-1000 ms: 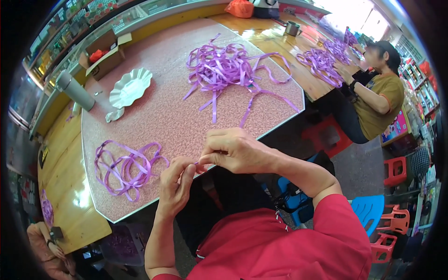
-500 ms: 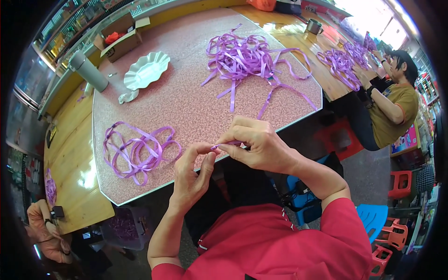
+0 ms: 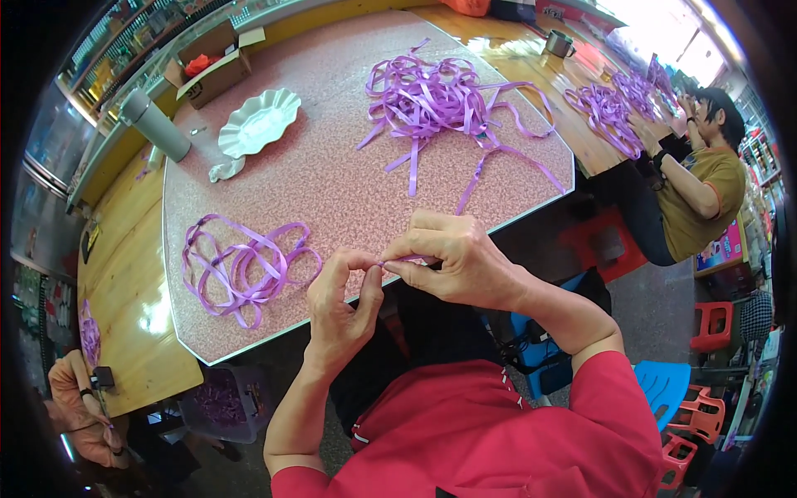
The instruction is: The recorder is braiding and knotting purple plastic ribbons at a workstation.
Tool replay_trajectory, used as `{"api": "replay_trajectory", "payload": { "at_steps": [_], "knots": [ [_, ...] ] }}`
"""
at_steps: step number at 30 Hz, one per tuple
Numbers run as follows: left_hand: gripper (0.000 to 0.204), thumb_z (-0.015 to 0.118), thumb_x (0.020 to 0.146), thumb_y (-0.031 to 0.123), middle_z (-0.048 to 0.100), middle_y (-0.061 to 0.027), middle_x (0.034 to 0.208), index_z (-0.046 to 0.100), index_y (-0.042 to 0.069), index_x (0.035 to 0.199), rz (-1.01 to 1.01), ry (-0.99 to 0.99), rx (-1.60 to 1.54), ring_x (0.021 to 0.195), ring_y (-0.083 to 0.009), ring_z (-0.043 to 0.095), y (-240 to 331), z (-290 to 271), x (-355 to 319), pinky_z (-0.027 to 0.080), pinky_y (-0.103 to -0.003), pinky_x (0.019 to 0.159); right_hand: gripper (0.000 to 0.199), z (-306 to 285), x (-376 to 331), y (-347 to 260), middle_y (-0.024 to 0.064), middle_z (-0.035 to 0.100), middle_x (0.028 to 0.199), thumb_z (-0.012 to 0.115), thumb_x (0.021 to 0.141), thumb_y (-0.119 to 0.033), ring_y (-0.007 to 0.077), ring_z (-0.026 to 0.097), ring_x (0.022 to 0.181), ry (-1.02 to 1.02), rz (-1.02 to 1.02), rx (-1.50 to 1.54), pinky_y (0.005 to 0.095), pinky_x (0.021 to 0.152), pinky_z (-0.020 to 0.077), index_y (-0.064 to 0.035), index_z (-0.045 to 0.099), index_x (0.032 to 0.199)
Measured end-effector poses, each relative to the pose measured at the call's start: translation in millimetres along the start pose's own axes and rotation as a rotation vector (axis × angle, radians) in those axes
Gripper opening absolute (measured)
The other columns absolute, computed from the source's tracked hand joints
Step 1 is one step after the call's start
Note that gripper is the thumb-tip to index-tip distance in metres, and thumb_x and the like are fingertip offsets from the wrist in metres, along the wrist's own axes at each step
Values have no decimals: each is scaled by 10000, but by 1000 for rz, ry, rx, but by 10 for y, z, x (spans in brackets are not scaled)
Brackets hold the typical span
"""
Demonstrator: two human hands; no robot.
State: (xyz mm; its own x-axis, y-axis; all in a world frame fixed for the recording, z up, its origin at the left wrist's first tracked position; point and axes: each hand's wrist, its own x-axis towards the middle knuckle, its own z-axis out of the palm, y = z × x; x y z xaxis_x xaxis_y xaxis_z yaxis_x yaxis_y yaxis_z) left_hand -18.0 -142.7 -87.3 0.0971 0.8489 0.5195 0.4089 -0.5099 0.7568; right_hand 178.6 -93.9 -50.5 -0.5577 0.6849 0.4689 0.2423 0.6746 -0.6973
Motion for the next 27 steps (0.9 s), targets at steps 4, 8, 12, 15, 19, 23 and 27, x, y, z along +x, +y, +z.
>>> {"api": "replay_trajectory", "payload": {
  "at_steps": [4, 8, 12, 15, 19, 23, 27],
  "knots": [
    [84, 623, 884, -37, 634, -126, 887, 581, 10, 939, 11, 43, -67, 816, -245, 646, -23, 55, 0, 509, -347, 743, 134, 39, -24, 39, 80, 646, 777, 773, 836, -76, 168, 590, 622, 32, -27, 51, 300, 552, 453, -56, 741, 964],
    [163, 626, 904, 6, 638, -100, 931, 575, 12, 1059, -88, 24, -307, 893, -213, 638, -31, 180, 9, 506, -345, 789, 103, -27, -38, -10, 39, 662, 779, 761, 869, -88, 115, 595, 649, 50, 41, 81, 291, 563, 455, -43, 736, 958],
    [463, 637, 949, 130, 645, -88, 1038, 427, -18, 1334, -292, -63, -763, 925, -171, 613, 81, 390, 46, 494, -317, 857, 117, -44, 88, -154, -7, 631, 817, 709, 927, -83, 56, 591, 711, 102, 211, 512, 259, 594, 471, -11, 679, 1013],
    [476, 607, 995, 179, 659, -90, 1094, 444, -44, 1382, -469, -453, -653, 869, -105, 585, 58, 195, 126, 481, -268, 869, 95, -491, 225, -430, 44, 636, 974, 630, 968, -78, 100, 619, 884, -3, 459, 836, 254, 766, 500, -12, 647, 1034],
    [226, 555, 1029, 175, 701, -71, 917, 669, -3, 1108, -409, -272, -654, 759, -84, 566, 177, 21, 233, 471, -268, 801, 147, -1156, 249, 5, 73, 651, 967, 588, 999, -146, 92, 590, 860, 405, 119, 864, 234, 738, 471, -20, 662, 999],
    [227, 575, 1028, 181, 684, -51, 882, 668, -4, 1121, -388, -156, -530, 728, -64, 572, -47, -361, 277, 455, -232, 695, 156, -1688, 40, 619, 37, 634, 910, 630, 990, -160, 16, 536, 664, 476, 233, 1192, 183, 534, 445, -13, 659, 1036],
    [252, 580, 1032, 195, 615, -15, 724, 665, -19, 1134, -630, -454, -510, 541, -54, 535, 4, -810, 268, 408, -198, 496, 145, -1769, -147, 1112, 10, 658, 881, 664, 970, -156, 32, 579, 636, 746, 371, 1111, 200, 537, 495, -35, 669, 1049]
  ]
}}
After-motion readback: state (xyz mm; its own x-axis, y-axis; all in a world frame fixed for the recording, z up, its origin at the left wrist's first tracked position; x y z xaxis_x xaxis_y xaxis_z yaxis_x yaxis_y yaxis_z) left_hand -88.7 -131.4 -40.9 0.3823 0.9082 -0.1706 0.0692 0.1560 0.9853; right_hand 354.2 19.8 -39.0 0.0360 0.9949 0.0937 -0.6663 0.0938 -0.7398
